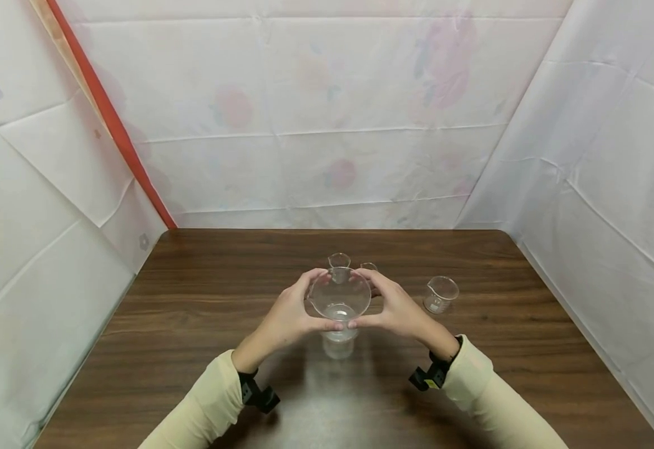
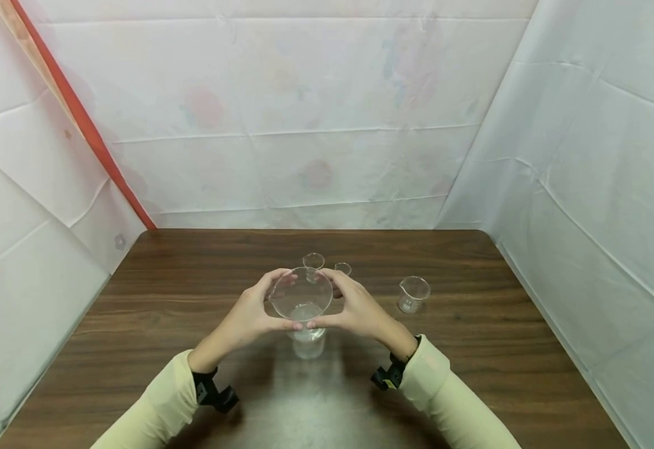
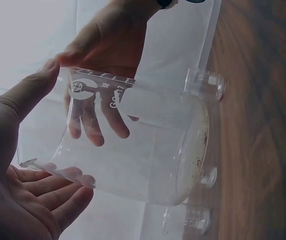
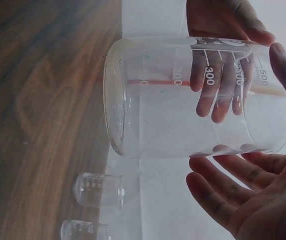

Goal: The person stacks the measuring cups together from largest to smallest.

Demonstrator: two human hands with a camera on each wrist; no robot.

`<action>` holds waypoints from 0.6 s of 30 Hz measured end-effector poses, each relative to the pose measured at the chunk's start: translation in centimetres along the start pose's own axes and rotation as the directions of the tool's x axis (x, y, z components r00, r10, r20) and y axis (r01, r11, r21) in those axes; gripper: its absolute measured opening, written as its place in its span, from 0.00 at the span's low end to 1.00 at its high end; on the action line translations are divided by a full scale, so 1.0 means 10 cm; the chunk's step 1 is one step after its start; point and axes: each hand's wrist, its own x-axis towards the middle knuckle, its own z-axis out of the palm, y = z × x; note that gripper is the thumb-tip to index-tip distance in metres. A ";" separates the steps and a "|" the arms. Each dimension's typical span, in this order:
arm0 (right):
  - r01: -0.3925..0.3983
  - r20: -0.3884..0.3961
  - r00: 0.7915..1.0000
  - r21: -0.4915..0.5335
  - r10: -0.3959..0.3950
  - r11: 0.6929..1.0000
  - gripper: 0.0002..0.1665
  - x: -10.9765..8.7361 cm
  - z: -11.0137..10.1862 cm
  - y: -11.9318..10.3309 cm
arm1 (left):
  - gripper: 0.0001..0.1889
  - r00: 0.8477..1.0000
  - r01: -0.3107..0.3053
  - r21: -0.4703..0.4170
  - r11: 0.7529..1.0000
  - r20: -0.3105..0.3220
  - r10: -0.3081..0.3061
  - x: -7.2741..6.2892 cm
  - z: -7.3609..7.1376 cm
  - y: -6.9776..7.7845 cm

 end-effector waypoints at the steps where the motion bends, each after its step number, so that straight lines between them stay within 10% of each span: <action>1: -0.003 -0.001 1.000 -0.005 0.003 1.000 0.48 -0.01 0.00 0.00 | 0.50 1.000 0.005 0.003 1.000 0.001 -0.005 -0.01 0.02 0.00; 18: -0.011 0.019 1.000 0.017 0.010 1.000 0.50 -0.17 0.13 0.18 | 0.50 0.999 0.039 0.014 0.999 0.034 -0.040 -0.08 0.23 -0.16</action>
